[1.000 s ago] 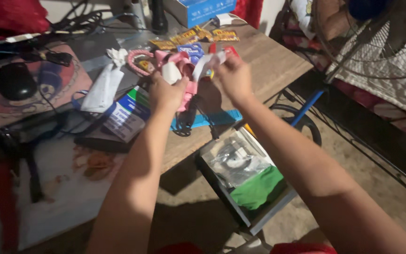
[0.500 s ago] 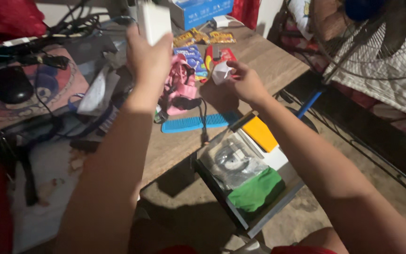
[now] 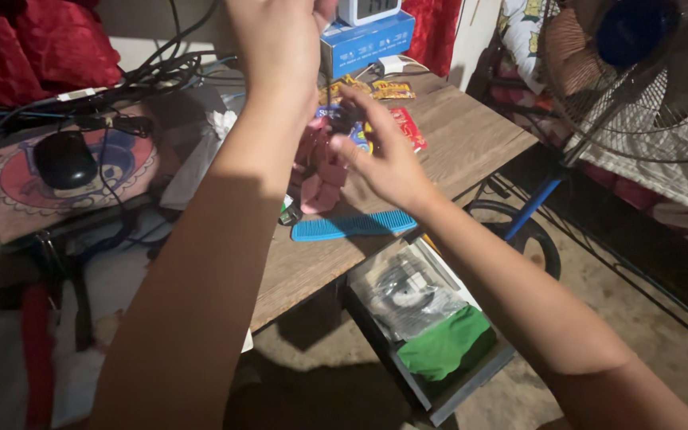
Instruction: The person organizes various small items from a cluttered desk into an open drawer. They place a green cloth, a plastic bag with small parts, a yellow case, a pink pouch, a blue comb, and other miscellaneous items into the drawer one by one.
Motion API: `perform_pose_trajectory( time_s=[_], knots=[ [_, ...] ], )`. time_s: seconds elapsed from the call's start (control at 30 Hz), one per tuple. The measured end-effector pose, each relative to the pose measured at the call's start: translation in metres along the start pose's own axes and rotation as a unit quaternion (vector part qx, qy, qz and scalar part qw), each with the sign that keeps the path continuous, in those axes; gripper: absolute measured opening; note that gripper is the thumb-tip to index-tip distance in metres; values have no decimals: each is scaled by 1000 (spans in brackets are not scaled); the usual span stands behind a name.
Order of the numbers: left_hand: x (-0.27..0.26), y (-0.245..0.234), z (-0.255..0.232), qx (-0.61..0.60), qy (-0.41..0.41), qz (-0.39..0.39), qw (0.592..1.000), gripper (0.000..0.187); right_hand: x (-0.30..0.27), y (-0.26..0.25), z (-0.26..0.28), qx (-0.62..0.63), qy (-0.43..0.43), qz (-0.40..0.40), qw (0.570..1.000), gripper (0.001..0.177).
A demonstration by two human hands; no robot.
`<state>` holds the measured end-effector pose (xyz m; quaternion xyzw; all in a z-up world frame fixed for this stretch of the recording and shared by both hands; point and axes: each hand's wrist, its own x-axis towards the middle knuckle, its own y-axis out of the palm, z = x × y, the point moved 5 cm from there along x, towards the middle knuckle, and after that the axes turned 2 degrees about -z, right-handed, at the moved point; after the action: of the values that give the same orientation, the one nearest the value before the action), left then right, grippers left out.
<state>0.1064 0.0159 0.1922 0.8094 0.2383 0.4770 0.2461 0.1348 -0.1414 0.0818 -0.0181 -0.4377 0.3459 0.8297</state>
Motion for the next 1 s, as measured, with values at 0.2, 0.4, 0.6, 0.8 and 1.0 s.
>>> perform_pose_trajectory(
  time_s=[0.2, 0.4, 0.6, 0.8, 1.0],
  knots=[
    [-32, -10, -28, -5, -71, -98, 993, 29, -8, -28, -12, 244, 199, -71, 946, 22],
    [-122, -24, -7, 35, -289, -147, 945, 44, -15, -72, 43, 383, 27, -137, 913, 25],
    [-233, -29, 35, 84, -467, -113, 873, 52, -28, -94, 66, 471, 60, -194, 858, 31],
    [-255, 10, 20, 355, -165, 155, 907, 67, -48, -94, 69, 422, 115, -209, 875, 31],
    [-261, 44, 10, 265, -202, 200, 921, 81, -66, -78, 67, 505, 152, -162, 834, 32]
  ],
)
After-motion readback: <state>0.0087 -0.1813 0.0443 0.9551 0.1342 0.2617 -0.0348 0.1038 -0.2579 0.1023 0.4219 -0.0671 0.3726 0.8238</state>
